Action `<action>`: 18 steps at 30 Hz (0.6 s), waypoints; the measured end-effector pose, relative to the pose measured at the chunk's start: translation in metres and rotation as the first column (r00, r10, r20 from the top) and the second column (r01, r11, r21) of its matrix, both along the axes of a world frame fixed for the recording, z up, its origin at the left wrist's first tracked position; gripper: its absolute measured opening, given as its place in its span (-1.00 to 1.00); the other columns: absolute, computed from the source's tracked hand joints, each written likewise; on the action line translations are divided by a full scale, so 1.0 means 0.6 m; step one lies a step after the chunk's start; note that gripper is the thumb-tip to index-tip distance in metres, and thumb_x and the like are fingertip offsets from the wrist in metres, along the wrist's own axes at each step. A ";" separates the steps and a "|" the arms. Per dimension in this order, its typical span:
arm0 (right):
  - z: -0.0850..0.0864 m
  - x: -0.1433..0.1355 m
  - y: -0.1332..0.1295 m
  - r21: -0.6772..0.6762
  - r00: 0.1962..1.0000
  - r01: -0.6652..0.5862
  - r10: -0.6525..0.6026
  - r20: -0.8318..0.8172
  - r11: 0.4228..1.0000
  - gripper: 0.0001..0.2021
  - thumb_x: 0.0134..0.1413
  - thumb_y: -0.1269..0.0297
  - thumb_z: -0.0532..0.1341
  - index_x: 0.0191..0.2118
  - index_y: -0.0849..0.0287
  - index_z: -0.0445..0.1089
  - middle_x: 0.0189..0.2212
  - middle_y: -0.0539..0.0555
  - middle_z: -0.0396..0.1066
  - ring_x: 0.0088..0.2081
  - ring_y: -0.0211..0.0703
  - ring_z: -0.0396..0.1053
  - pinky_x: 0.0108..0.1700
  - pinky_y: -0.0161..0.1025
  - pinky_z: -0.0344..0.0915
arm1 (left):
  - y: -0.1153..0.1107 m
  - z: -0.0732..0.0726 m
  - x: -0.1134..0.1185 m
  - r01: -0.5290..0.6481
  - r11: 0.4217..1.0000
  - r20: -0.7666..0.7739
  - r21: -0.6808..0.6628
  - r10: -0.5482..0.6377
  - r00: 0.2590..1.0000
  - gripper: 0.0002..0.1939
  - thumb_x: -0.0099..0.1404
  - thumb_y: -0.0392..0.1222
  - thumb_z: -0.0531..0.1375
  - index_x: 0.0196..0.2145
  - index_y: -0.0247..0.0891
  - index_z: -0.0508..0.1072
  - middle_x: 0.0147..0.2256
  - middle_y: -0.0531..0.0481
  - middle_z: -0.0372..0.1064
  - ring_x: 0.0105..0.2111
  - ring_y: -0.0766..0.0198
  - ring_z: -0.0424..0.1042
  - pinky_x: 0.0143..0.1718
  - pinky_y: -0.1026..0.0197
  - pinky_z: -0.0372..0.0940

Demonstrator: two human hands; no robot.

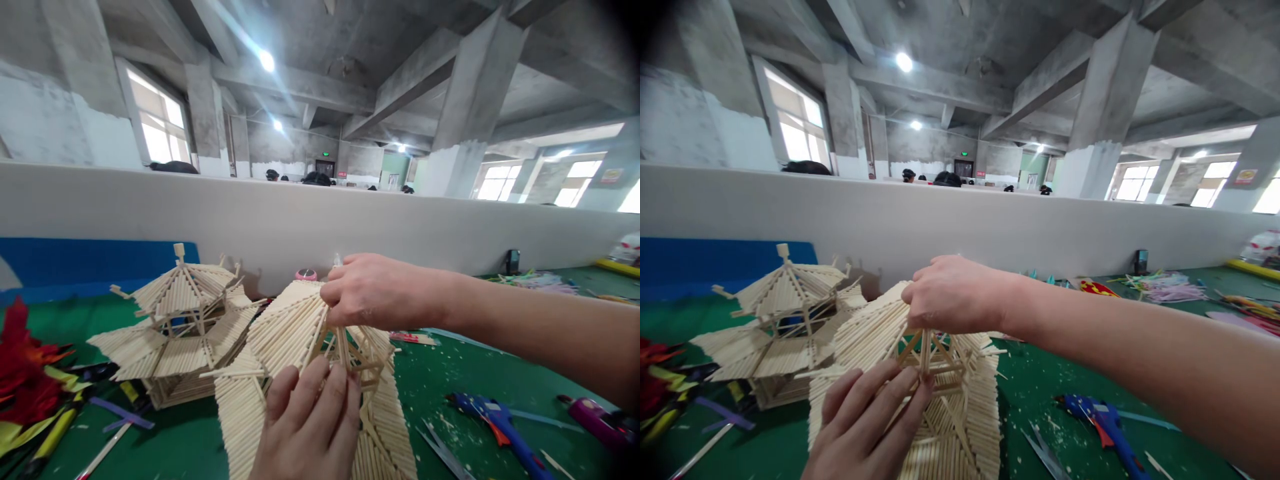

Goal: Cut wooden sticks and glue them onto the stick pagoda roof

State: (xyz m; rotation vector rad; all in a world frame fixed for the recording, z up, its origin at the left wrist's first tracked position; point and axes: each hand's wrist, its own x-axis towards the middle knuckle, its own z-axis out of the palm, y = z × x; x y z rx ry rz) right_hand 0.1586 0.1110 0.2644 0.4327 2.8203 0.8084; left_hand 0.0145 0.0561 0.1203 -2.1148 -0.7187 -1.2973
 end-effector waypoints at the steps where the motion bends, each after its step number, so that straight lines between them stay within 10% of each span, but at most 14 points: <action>1: 0.001 -0.001 0.000 0.010 1.000 -0.001 0.001 0.013 1.000 -0.83 0.10 0.38 0.13 -0.45 0.11 0.41 -0.45 -0.03 0.37 -0.39 -0.22 0.22 -0.47 -0.22 -0.05 | -0.001 0.000 -0.001 0.002 1.000 0.002 -0.001 -0.002 1.000 -0.67 0.27 -0.35 -0.07 -0.32 -0.30 0.50 -0.38 -0.05 0.51 -0.19 0.15 0.27 -0.04 0.13 -0.03; 18: 0.003 -0.008 0.003 -0.033 0.994 -0.090 0.092 0.052 0.995 -0.83 0.02 0.47 0.17 -0.54 0.16 0.40 -0.53 -0.02 0.39 -0.40 -0.21 0.21 -0.47 -0.23 -0.03 | -0.004 -0.006 0.004 0.000 0.999 -0.002 -0.041 0.000 1.000 -0.70 0.26 -0.35 -0.05 -0.32 -0.30 0.48 -0.35 -0.05 0.51 -0.17 0.17 0.26 -0.02 0.13 -0.04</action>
